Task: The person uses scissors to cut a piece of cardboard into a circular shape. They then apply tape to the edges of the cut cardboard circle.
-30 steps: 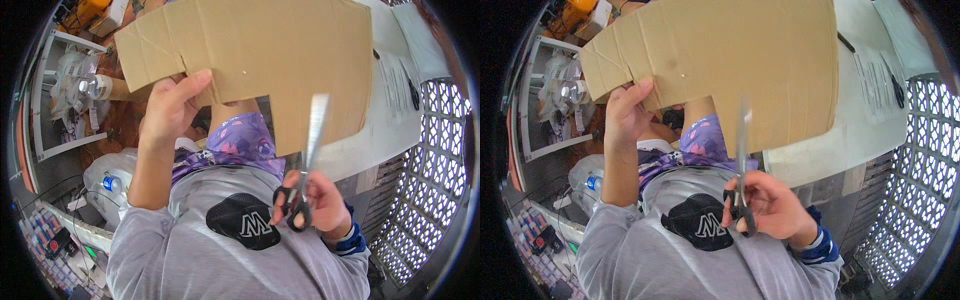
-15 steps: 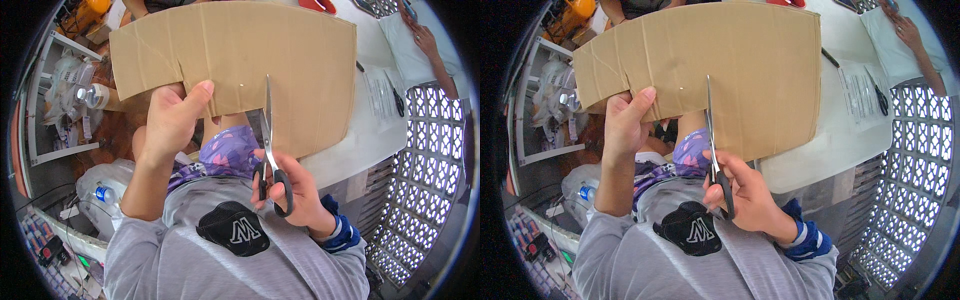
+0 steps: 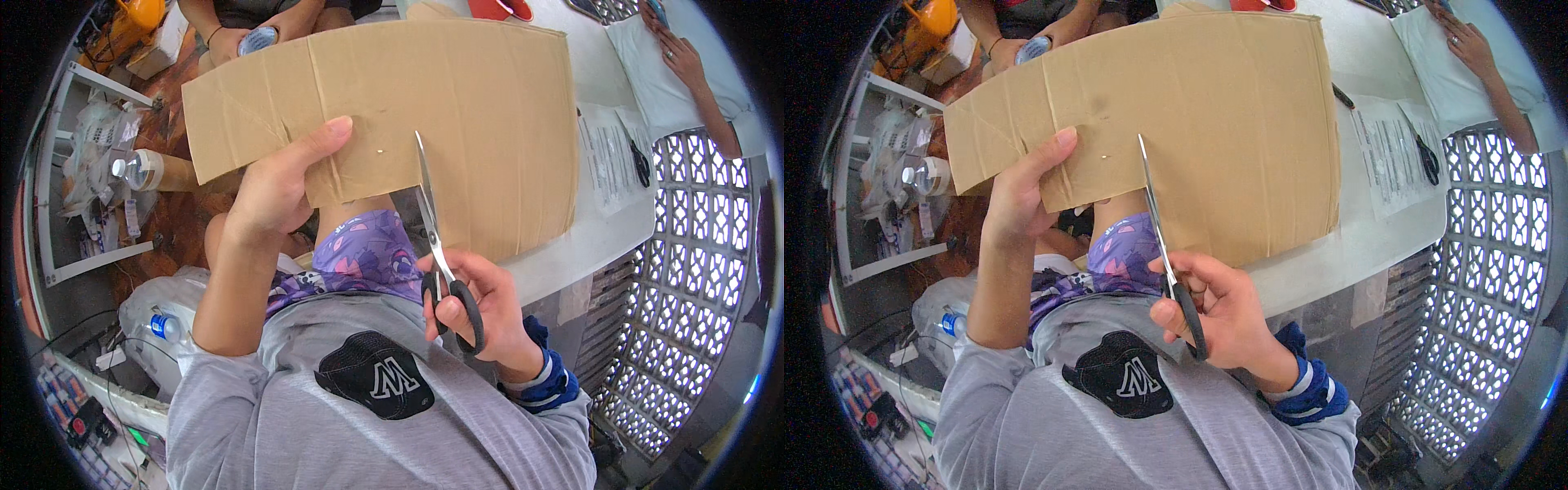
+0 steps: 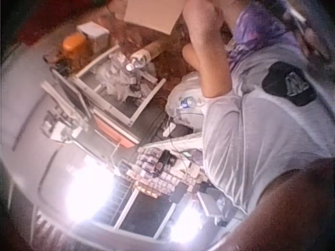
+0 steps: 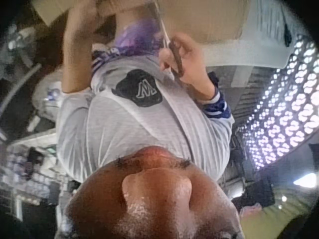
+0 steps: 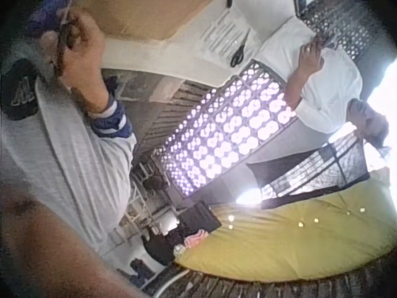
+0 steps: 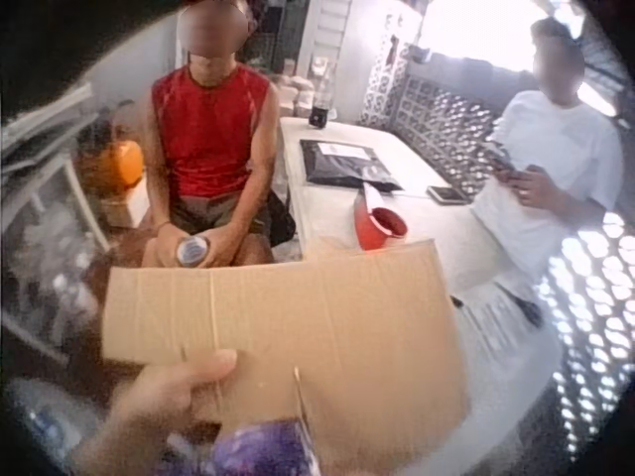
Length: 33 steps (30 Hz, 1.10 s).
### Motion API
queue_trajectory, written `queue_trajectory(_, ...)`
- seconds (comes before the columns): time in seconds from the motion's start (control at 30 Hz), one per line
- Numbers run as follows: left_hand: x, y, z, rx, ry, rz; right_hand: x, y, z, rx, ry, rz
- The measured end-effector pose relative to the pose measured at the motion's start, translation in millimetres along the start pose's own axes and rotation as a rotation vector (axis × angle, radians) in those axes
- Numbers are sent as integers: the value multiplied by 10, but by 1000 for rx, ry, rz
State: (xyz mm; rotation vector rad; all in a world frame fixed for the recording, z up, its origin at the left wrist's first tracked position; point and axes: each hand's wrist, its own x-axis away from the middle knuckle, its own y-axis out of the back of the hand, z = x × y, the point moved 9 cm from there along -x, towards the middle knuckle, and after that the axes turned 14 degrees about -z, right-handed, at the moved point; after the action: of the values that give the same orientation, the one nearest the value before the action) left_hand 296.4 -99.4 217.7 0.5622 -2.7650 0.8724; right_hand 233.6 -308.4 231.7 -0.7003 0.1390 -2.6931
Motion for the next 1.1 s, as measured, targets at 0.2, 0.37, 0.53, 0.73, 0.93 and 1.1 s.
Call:
queue_trajectory(0.2, -23, -60, 69, 0, 82, 43, -52, 83, 17, 231, 71, -60)
queue_trajectory(0.37, -14, -217, 141, 29, 131, 113, -20, 195, 21, 291, 193, -93)
queue_trajectory(0.53, 91, -347, 183, -74, 122, 51, -44, 224, 58, -27, 114, -177)
queue_trajectory(0.73, 32, -421, 152, -83, 115, 190, -46, 307, 62, 154, 9, -207)
queue_trajectory(0.93, 45, -422, 341, -23, 339, 220, -45, 329, 123, 154, 37, -215)
queue_trajectory(1.1, 119, -466, 289, -51, 278, 159, -75, 274, 224, 51, 28, -172)
